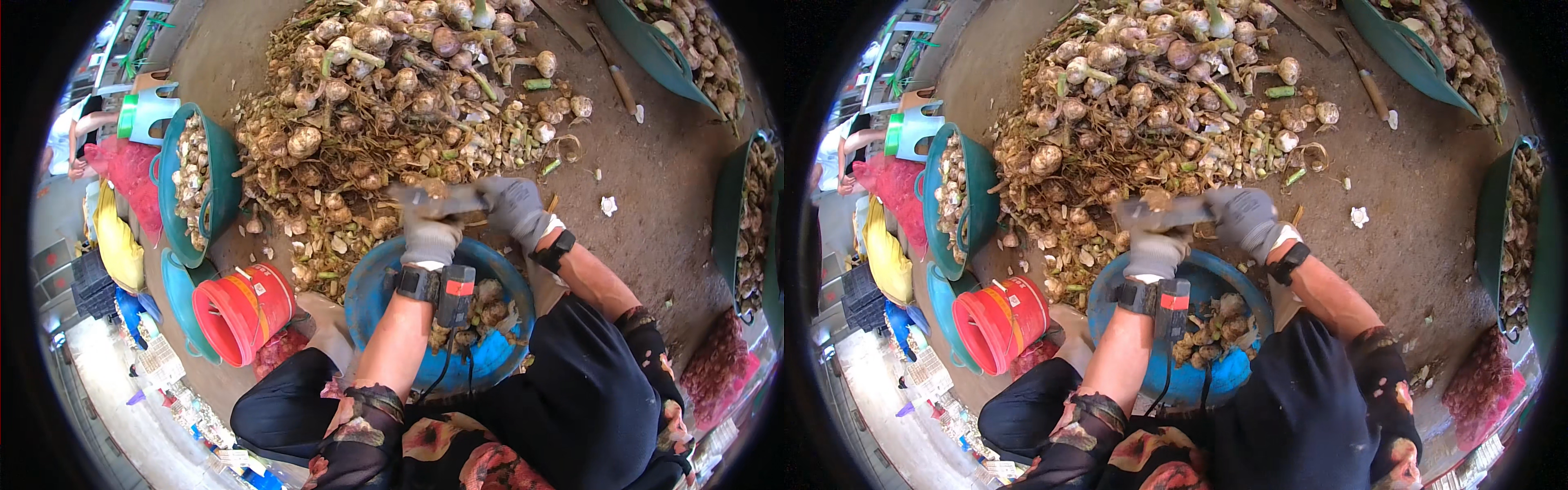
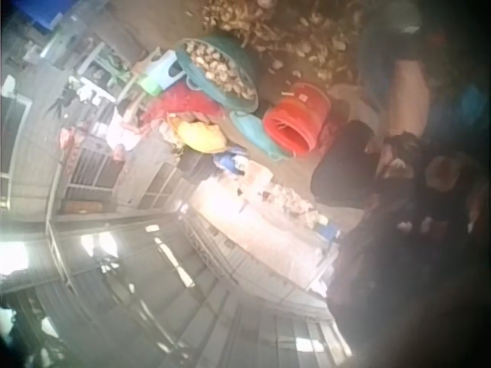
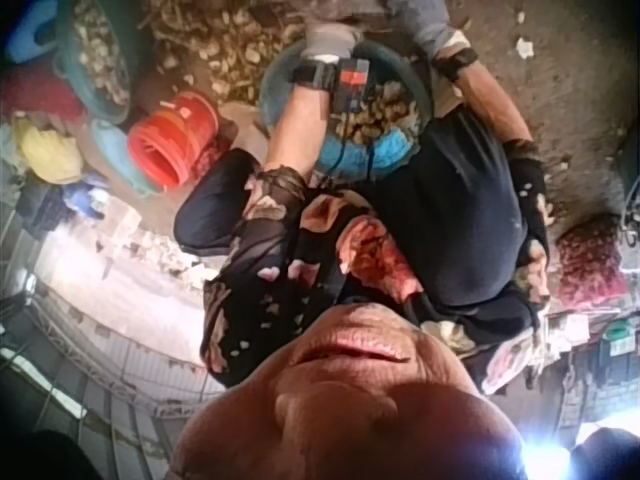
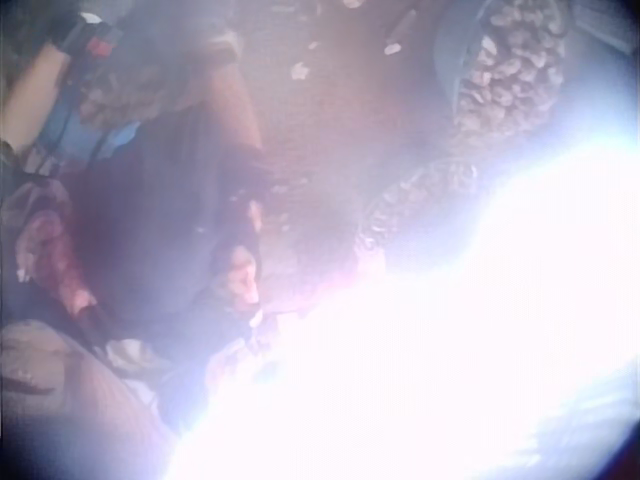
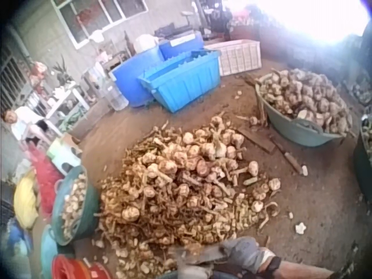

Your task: The person trims garlic bulbs from a pile using a cleaver, tossing the trimmed bulbs into a blue basin. After briefly standing up to rearrange some containers, they return to their seat and resume trimming the garlic.

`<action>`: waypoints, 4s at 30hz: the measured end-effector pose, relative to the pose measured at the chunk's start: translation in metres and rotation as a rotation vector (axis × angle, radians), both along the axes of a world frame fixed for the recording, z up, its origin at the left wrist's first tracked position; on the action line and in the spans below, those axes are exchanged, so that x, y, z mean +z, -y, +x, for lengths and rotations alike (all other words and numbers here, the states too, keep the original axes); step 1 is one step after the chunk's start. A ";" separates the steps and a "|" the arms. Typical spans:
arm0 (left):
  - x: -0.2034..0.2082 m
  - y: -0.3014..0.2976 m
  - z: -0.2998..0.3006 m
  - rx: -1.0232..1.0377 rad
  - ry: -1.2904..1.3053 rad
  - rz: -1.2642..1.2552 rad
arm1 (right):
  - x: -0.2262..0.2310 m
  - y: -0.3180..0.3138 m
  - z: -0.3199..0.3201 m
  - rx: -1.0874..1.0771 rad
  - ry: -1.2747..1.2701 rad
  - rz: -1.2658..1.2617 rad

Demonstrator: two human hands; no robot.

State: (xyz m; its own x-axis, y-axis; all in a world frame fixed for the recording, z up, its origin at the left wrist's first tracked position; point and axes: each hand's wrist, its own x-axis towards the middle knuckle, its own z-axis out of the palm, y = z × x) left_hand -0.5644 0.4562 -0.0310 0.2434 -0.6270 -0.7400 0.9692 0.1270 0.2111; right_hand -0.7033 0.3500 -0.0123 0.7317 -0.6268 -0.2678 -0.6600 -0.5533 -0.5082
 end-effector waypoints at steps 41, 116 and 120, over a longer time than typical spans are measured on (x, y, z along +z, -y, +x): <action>0.067 0.042 0.019 -1.192 0.964 -0.045 | 0.010 0.038 -0.045 -0.071 0.044 0.118; 0.039 0.026 -0.028 -0.904 1.265 0.274 | -0.009 -0.002 -0.031 -0.173 0.513 -0.003; 0.091 0.038 -0.029 -0.569 1.588 0.012 | -0.089 0.031 -0.110 -0.327 0.155 -0.158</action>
